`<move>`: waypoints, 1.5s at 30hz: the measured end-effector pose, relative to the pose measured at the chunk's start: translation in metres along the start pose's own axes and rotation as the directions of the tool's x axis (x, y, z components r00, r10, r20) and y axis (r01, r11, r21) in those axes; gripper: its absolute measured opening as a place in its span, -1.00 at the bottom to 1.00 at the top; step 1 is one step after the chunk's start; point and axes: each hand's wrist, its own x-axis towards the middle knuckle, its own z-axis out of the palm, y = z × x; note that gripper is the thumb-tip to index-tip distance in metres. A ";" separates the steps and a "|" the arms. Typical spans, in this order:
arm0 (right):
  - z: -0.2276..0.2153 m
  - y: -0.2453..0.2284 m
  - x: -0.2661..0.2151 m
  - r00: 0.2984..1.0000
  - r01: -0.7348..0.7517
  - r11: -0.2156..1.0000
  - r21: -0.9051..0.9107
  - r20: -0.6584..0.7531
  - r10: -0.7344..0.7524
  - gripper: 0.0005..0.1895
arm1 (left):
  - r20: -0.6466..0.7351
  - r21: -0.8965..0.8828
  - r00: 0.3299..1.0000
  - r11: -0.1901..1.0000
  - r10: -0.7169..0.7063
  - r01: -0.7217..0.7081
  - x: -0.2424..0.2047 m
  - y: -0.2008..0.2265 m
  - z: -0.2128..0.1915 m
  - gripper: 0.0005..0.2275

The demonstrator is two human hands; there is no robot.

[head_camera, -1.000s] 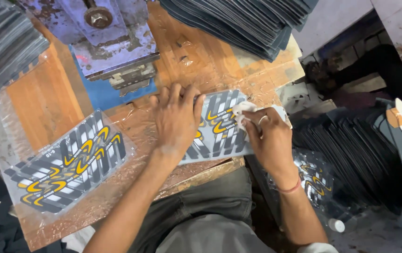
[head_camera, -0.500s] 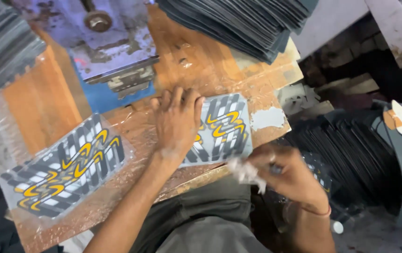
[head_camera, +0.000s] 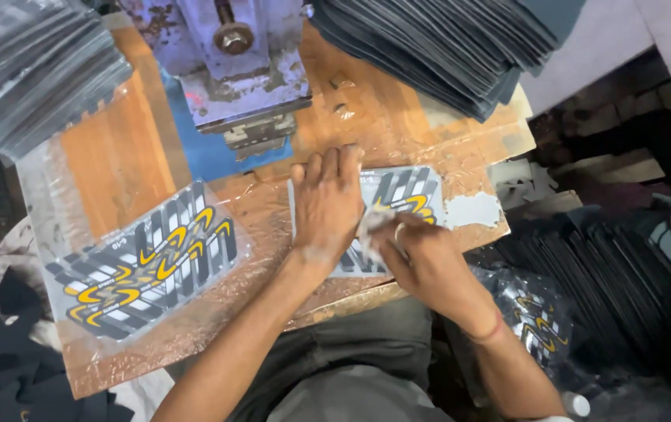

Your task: The person wipes the surface of a plastic stencil with a white cloth. They repeatedly pick up the stencil, wipe it, and place it back on the wooden table next to a stack of similar items.

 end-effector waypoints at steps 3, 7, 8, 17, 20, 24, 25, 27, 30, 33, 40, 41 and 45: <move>-0.020 -0.001 -0.021 0.974 -0.104 0.977 0.185 0.220 0.062 -0.92 | -0.140 -0.032 0.986 0.995 0.085 -0.090 0.002 -0.001 -0.004 -0.86; -0.044 0.019 -0.075 0.967 -0.229 0.940 0.252 -0.050 0.249 -0.68 | -0.196 -0.115 0.977 0.988 0.078 -0.101 -0.004 0.001 -0.033 -0.94; -0.046 0.031 -0.090 0.957 -0.239 0.919 0.314 -0.086 0.278 -0.66 | -0.176 -0.110 0.979 0.986 0.107 -0.127 -0.007 -0.001 -0.049 -0.92; -0.040 0.059 -0.146 0.716 -0.463 0.736 0.494 -0.282 0.639 -0.82 | -0.039 0.177 0.994 0.978 -0.102 0.107 -0.050 -0.105 -0.143 -0.84; -0.026 0.042 -0.111 0.779 -0.378 0.819 0.431 -0.331 0.533 -0.78 | -0.012 0.190 1.000 0.982 -0.010 0.012 -0.037 -0.064 -0.095 -0.58; -0.005 0.014 -0.054 0.879 -0.254 0.967 0.029 -0.410 0.243 -0.77 | 0.046 -0.077 0.985 0.984 0.165 -0.161 -0.015 -0.020 -0.026 -0.44; -0.001 0.012 -0.052 0.882 -0.256 0.966 0.028 -0.401 0.246 -0.77 | 0.049 -0.079 0.986 0.985 0.156 -0.152 -0.018 -0.016 -0.021 -0.44; 0.010 0.010 -0.045 0.880 -0.330 0.928 -0.174 -0.413 0.235 -0.92 | 0.168 -0.046 0.986 0.999 0.007 0.000 -0.017 -0.010 -0.013 -0.63; 0.017 -0.004 -0.070 0.891 -0.321 0.937 -0.136 -0.377 0.251 -0.92 | 0.099 -0.038 0.995 0.999 0.031 -0.028 -0.014 -0.006 -0.015 -0.66; 0.015 -0.004 -0.085 0.917 -0.313 0.949 -0.041 -0.272 0.291 -0.92 | 0.057 -0.072 0.997 0.996 0.047 -0.043 -0.018 -0.006 -0.011 -0.71; -0.005 0.007 -0.006 0.931 -0.227 0.967 0.116 -0.266 0.250 -0.89 | 0.008 -0.105 0.994 0.989 0.106 -0.104 -0.023 -0.004 -0.013 -0.77; 0.003 0.015 0.011 0.947 -0.210 0.978 0.004 -0.250 0.204 -0.91 | 0.012 -0.106 0.996 0.990 0.093 -0.091 -0.023 -0.004 -0.013 -0.78; 0.031 0.026 0.018 0.958 -0.214 0.958 -0.191 -0.234 0.167 -0.86 | 0.016 -0.149 0.998 0.987 0.058 -0.055 -0.021 -0.004 -0.012 -0.84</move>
